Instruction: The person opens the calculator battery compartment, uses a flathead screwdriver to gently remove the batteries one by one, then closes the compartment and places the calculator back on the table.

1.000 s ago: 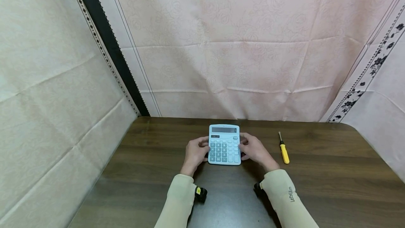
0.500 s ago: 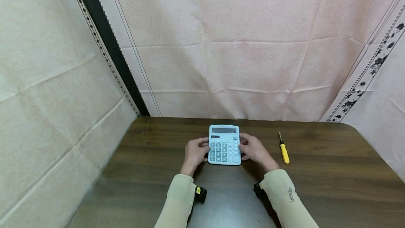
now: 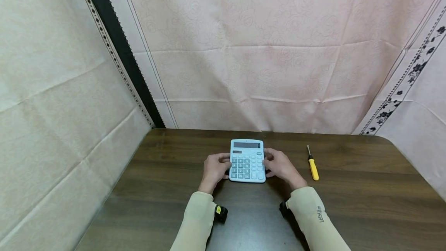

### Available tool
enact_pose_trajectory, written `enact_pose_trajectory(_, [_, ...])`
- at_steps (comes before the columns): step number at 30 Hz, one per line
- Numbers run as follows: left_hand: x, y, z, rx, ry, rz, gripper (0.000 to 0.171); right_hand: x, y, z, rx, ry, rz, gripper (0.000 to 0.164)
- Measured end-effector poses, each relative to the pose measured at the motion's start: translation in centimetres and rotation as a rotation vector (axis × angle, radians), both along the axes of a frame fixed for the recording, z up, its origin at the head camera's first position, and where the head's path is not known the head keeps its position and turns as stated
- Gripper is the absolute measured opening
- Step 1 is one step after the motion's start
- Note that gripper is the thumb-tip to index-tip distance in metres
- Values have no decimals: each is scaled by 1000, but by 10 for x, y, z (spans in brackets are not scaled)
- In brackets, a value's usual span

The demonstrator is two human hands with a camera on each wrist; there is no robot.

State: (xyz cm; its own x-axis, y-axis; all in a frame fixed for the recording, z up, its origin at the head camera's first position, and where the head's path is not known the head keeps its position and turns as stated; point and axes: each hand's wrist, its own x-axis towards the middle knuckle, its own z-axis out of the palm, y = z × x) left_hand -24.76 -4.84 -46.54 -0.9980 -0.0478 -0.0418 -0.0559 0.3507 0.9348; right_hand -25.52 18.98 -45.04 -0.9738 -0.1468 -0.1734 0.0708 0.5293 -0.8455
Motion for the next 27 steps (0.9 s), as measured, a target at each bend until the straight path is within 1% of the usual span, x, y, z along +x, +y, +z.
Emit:
enact_pose_trajectory(7, [-2,1,1,-26,-21,11,30,0,-1,-2,-13,-5,0,51])
enact_pose_trajectory(9, [-1,1,1,-30,-11,7,30,0,-1,-2,-16,-1,-1,50])
enact_pose_trajectory(15, [-1,1,1,-36,-11,11,30,-1,0,-3,-14,5,-4,51])
enact_pose_trajectory(21, [-3,1,-2,-30,5,14,29,-1,-1,-3,-9,2,-1,51])
enact_pose_trajectory(27, [-3,2,-3,-41,13,38,27,-1,-1,-2,-7,-7,-1,50])
